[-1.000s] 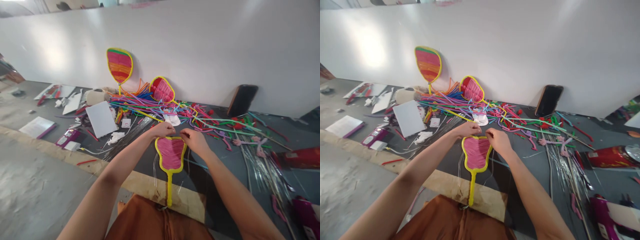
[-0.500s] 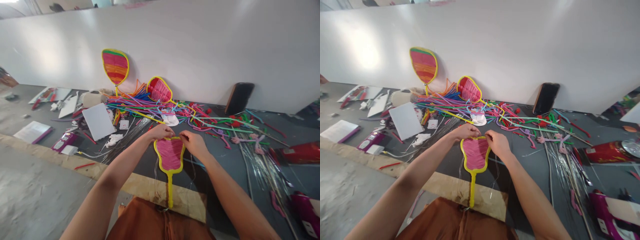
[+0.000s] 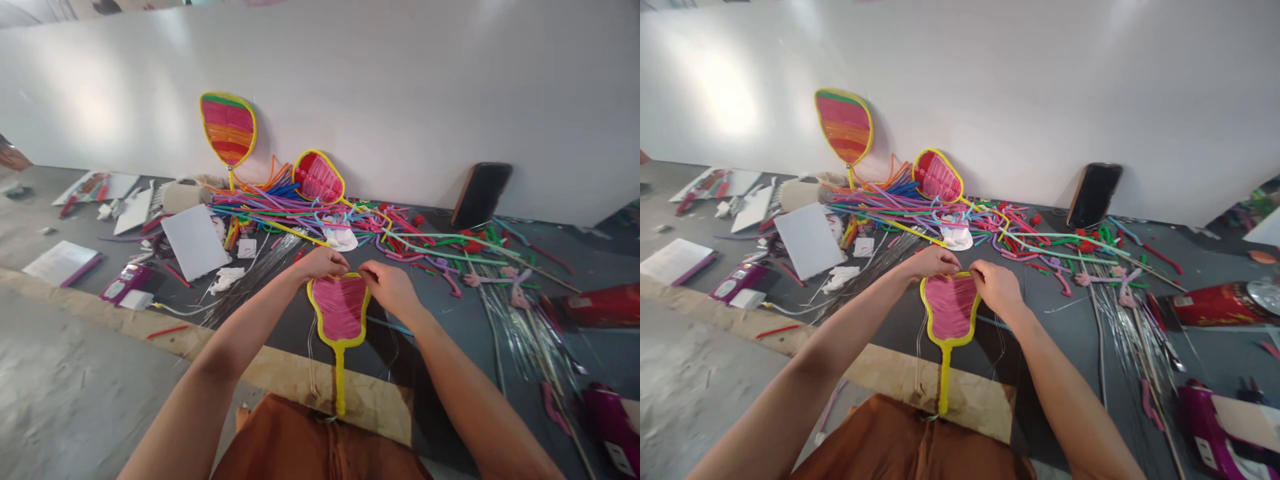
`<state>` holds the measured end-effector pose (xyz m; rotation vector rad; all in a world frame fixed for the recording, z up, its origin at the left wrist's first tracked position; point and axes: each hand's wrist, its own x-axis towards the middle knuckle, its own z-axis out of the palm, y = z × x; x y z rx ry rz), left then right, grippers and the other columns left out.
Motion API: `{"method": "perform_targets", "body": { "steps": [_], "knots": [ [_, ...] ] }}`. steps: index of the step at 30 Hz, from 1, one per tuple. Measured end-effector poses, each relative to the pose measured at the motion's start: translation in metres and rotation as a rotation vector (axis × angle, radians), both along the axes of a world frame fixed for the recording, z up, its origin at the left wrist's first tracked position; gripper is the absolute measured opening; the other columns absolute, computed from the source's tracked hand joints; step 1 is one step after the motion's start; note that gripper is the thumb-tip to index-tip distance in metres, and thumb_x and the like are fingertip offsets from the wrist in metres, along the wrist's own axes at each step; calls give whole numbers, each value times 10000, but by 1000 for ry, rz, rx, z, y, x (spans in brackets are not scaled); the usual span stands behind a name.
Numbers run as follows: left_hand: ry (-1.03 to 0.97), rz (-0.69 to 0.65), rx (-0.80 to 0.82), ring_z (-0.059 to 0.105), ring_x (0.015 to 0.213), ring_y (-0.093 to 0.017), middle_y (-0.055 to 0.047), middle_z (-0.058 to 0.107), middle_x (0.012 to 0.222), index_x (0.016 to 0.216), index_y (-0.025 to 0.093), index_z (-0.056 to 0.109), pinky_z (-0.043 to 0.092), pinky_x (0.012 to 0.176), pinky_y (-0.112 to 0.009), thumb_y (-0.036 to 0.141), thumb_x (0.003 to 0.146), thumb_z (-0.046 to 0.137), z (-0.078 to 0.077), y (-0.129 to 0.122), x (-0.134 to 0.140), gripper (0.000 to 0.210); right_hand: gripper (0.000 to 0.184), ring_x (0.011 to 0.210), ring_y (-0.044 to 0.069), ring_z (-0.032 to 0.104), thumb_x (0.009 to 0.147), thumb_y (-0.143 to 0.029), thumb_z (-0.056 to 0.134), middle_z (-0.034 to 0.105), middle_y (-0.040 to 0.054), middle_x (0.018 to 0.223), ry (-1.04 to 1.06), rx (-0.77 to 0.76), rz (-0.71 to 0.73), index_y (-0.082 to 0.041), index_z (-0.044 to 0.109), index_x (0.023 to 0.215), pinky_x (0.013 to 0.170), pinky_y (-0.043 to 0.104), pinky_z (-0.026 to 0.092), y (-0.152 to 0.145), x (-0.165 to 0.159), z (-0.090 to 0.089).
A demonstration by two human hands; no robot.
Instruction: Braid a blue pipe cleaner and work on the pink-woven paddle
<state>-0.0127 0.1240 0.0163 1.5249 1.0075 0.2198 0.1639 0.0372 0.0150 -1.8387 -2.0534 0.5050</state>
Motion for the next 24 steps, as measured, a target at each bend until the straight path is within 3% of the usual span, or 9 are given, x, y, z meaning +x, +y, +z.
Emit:
{"method": "perform_targets", "body": {
  "steps": [9, 14, 24],
  "knots": [
    [30, -26, 54, 510, 513, -76, 38, 563, 529, 740, 114, 702, 440, 514, -172, 203, 671, 617, 6, -4, 3, 141, 211, 782, 190, 660, 888, -250, 472, 732, 28, 878, -5, -5, 11, -234, 670, 959, 650, 261, 400, 2, 1, -2],
    [48, -11, 95, 514, 526, -79, 22, 604, 556, 733, 110, 703, 413, 531, -174, 199, 683, 583, 6, -5, 5, 157, 213, 905, 174, 644, 893, -237, 488, 721, 21, 984, 43, 42, 64, -241, 661, 1019, 737, 246, 423, 3, -4, -1],
    [30, 8, 97, 502, 531, -74, 2, 627, 554, 700, 91, 712, 367, 523, -168, 184, 686, 597, 4, -4, 4, 148, 243, 847, 192, 599, 941, -254, 432, 700, 69, 856, -258, 262, 126, -189, 667, 942, 680, 274, 357, 1, -14, -3]
  ]
}}
